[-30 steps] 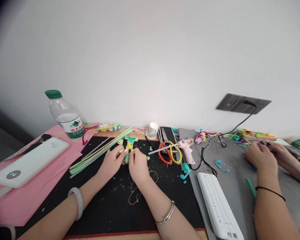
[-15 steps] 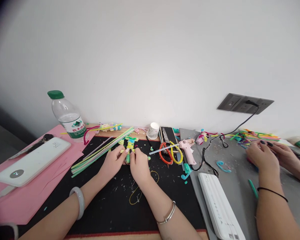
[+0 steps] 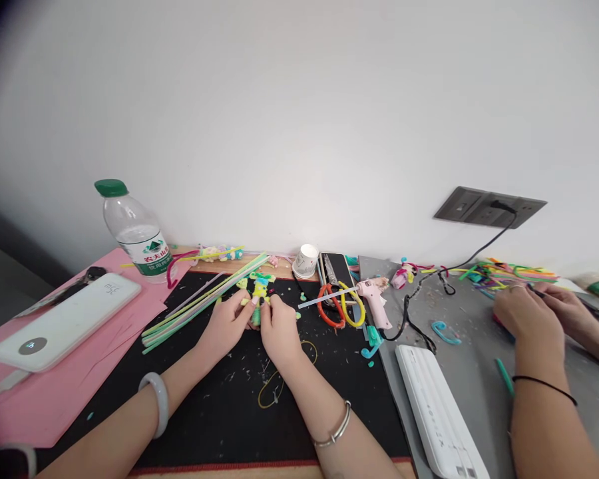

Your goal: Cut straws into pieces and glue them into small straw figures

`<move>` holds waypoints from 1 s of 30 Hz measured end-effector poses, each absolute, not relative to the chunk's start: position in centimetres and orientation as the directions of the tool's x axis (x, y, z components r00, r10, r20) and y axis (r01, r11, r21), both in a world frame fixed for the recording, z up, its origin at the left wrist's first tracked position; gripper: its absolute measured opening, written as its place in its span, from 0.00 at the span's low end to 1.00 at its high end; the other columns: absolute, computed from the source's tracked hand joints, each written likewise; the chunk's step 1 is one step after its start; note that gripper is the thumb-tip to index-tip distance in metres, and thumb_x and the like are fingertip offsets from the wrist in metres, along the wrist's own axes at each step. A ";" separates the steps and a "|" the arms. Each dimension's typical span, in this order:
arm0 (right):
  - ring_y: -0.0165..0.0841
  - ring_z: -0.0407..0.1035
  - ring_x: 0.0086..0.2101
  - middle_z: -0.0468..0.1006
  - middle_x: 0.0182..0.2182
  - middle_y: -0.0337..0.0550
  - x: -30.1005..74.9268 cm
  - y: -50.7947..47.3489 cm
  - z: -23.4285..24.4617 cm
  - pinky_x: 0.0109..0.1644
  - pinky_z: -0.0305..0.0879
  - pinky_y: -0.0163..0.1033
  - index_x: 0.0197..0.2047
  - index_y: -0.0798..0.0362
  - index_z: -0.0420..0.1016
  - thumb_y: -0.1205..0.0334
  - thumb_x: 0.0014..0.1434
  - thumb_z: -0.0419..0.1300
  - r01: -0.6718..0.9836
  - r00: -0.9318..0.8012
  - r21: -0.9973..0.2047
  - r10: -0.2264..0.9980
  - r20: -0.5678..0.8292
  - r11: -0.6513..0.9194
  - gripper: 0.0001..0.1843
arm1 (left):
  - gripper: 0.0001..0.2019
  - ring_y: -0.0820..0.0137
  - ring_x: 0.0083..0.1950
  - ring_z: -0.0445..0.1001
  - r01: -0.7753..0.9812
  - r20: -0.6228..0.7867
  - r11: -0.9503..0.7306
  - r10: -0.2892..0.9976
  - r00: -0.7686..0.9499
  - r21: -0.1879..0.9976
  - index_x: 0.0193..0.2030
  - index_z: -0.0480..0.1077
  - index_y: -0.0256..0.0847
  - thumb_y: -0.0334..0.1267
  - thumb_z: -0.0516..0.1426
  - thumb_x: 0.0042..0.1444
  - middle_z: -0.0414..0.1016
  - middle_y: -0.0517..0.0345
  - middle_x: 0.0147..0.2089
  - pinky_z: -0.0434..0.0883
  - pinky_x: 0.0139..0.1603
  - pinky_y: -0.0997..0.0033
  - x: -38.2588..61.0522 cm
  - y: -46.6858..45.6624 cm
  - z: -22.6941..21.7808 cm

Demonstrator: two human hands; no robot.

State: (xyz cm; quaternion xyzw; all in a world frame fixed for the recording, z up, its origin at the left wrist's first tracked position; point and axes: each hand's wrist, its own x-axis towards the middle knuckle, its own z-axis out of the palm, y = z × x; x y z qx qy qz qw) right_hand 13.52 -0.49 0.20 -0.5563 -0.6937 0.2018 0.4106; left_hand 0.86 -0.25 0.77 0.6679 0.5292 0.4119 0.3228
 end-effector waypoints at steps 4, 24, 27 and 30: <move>0.25 0.51 0.19 0.55 0.17 0.31 13.5 -0.4 0.1 0.24 0.45 0.32 0.22 0.52 0.51 0.63 0.59 0.46 0.611 -0.049 -0.735 0.941 0.336 0.294 0.14 | 0.14 0.72 0.22 0.67 0.446 0.196 -0.226 0.974 0.113 0.866 0.25 0.52 0.43 0.45 0.45 0.58 0.61 0.65 0.20 0.62 0.25 0.74 0.9 -0.3 0.8; 0.25 0.51 0.19 0.54 0.17 0.32 13.5 -0.5 0.1 0.25 0.44 0.33 0.23 0.52 0.49 0.63 0.60 0.45 0.656 -0.063 -0.691 0.934 0.351 0.304 0.14 | 0.12 0.71 0.23 0.70 0.445 0.181 -0.222 0.974 0.133 0.868 0.26 0.51 0.43 0.44 0.44 0.58 0.63 0.65 0.21 0.64 0.26 0.74 1.0 -0.3 0.8; 0.25 0.50 0.19 0.53 0.17 0.31 13.6 -0.6 0.2 0.25 0.44 0.32 0.23 0.52 0.48 0.62 0.60 0.45 0.652 -0.060 -0.697 0.937 0.345 0.298 0.15 | 0.12 0.72 0.23 0.70 0.432 0.187 -0.228 0.973 0.137 0.872 0.26 0.51 0.43 0.43 0.44 0.58 0.62 0.66 0.21 0.64 0.26 0.75 1.0 -0.3 0.7; 0.25 0.50 0.19 0.53 0.17 0.31 13.7 -0.6 0.3 0.25 0.44 0.32 0.23 0.52 0.49 0.62 0.60 0.46 0.649 -0.053 -0.702 0.938 0.341 0.292 0.15 | 0.12 0.72 0.23 0.70 0.423 0.186 -0.231 0.972 0.144 0.876 0.26 0.50 0.43 0.43 0.44 0.59 0.61 0.66 0.21 0.64 0.25 0.75 1.1 -0.2 0.7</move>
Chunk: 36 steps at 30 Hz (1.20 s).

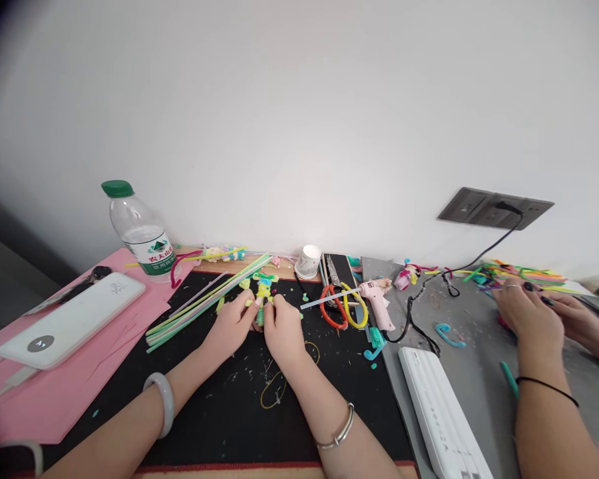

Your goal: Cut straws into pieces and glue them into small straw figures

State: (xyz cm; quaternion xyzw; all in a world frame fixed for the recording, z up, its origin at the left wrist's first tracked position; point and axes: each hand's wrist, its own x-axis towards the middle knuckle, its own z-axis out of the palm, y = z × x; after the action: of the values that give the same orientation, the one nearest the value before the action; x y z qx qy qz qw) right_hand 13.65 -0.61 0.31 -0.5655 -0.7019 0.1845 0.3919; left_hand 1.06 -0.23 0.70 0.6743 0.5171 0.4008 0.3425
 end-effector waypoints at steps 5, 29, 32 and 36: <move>0.25 0.51 0.19 0.54 0.17 0.31 13.6 -0.6 0.4 0.24 0.44 0.32 0.23 0.52 0.49 0.62 0.60 0.46 0.650 -0.057 -0.701 0.939 0.340 0.293 0.14 | 0.12 0.72 0.23 0.70 0.443 0.187 -0.235 0.971 0.150 0.865 0.26 0.51 0.43 0.43 0.44 0.59 0.61 0.66 0.21 0.64 0.25 0.75 1.1 -0.2 0.5; 0.25 0.51 0.20 0.54 0.17 0.31 13.9 -0.6 0.4 0.25 0.46 0.32 0.23 0.52 0.48 0.61 0.60 0.46 0.599 -0.070 -0.730 0.929 0.362 0.330 0.15 | 0.11 0.71 0.25 0.71 0.338 0.177 -0.239 0.963 0.204 0.910 0.26 0.52 0.43 0.43 0.45 0.58 0.66 0.65 0.22 0.66 0.28 0.73 0.8 -0.4 1.2; 0.25 0.51 0.20 0.55 0.18 0.31 14.0 -0.5 0.5 0.25 0.46 0.32 0.23 0.52 0.50 0.62 0.60 0.46 0.603 -0.088 -0.720 0.925 0.369 0.344 0.14 | 0.11 0.71 0.25 0.70 0.355 0.184 -0.246 0.963 0.199 0.902 0.27 0.53 0.43 0.43 0.44 0.59 0.65 0.65 0.22 0.65 0.28 0.73 0.9 -0.4 1.2; 0.24 0.50 0.20 0.54 0.17 0.31 14.2 -0.4 0.7 0.24 0.46 0.31 0.23 0.52 0.50 0.62 0.59 0.46 0.578 -0.108 -0.736 0.928 0.357 0.351 0.14 | 0.12 0.71 0.24 0.68 0.360 0.195 -0.243 0.967 0.165 0.901 0.27 0.54 0.43 0.45 0.45 0.58 0.64 0.65 0.22 0.64 0.27 0.73 0.8 -0.2 1.1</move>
State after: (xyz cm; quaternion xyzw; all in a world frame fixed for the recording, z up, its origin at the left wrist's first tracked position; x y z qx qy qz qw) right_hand 14.20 -0.40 0.74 -0.5282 -0.7130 0.2138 0.4086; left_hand 0.76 -0.24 1.05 0.6700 0.4951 0.4153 0.3653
